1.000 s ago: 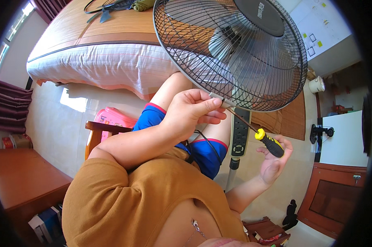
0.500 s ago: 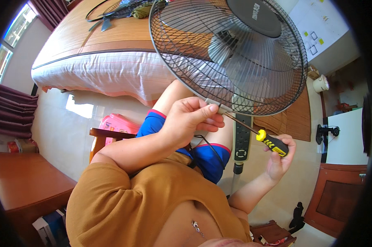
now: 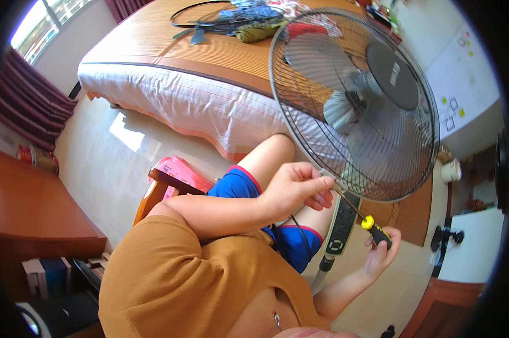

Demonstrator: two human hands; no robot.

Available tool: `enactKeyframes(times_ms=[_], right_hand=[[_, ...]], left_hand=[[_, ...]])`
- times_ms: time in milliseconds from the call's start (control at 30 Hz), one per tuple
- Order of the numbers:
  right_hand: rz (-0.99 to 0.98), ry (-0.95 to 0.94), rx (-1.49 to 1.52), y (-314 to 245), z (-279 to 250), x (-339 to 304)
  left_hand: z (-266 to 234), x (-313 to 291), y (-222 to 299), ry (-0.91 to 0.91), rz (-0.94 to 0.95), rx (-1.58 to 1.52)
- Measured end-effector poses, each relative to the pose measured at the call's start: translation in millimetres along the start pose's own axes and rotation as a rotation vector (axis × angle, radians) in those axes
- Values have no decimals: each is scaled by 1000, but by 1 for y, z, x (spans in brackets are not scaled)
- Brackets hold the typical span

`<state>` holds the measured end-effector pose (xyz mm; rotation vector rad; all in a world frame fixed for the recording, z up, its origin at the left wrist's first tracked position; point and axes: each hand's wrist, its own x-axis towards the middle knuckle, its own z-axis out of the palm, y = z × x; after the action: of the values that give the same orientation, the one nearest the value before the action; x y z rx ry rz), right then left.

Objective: The person removes a circular guard ring from a fan's mesh cover by hand. They use a screwdriver to manipulate a screw on the fan's frame while handling the plastic ring and metal mesh guards.

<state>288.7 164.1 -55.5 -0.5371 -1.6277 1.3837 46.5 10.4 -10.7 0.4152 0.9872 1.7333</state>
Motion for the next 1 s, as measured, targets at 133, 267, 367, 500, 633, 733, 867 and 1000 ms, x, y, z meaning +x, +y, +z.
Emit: enactKeyframes(times_ms=[133, 267, 367, 500, 633, 733, 867, 1000], right_hand=[[73, 30, 5, 1, 0, -1], [92, 39, -29, -5, 13, 0], [92, 28, -50, -8, 12, -1], [124, 27, -81, -11, 7, -4], [119, 74, -88, -17, 16, -7], [130, 83, -62, -18, 19, -6], [134, 68, -52, -17, 20, -6], [130, 71, -13, -13, 22, -6]], left_hand=[[1, 3, -2, -17, 4, 26], [-5, 5, -5, -27, 36, 0], [-8, 7, -6, -57, 51, 0], [-12, 11, -7, -102, 85, 17], [-15, 14, -12, -125, 144, 100], [-16, 15, -14, -130, 153, 138], [-20, 15, -15, -148, 126, 99], [-21, 11, -11, -173, 110, 81]])
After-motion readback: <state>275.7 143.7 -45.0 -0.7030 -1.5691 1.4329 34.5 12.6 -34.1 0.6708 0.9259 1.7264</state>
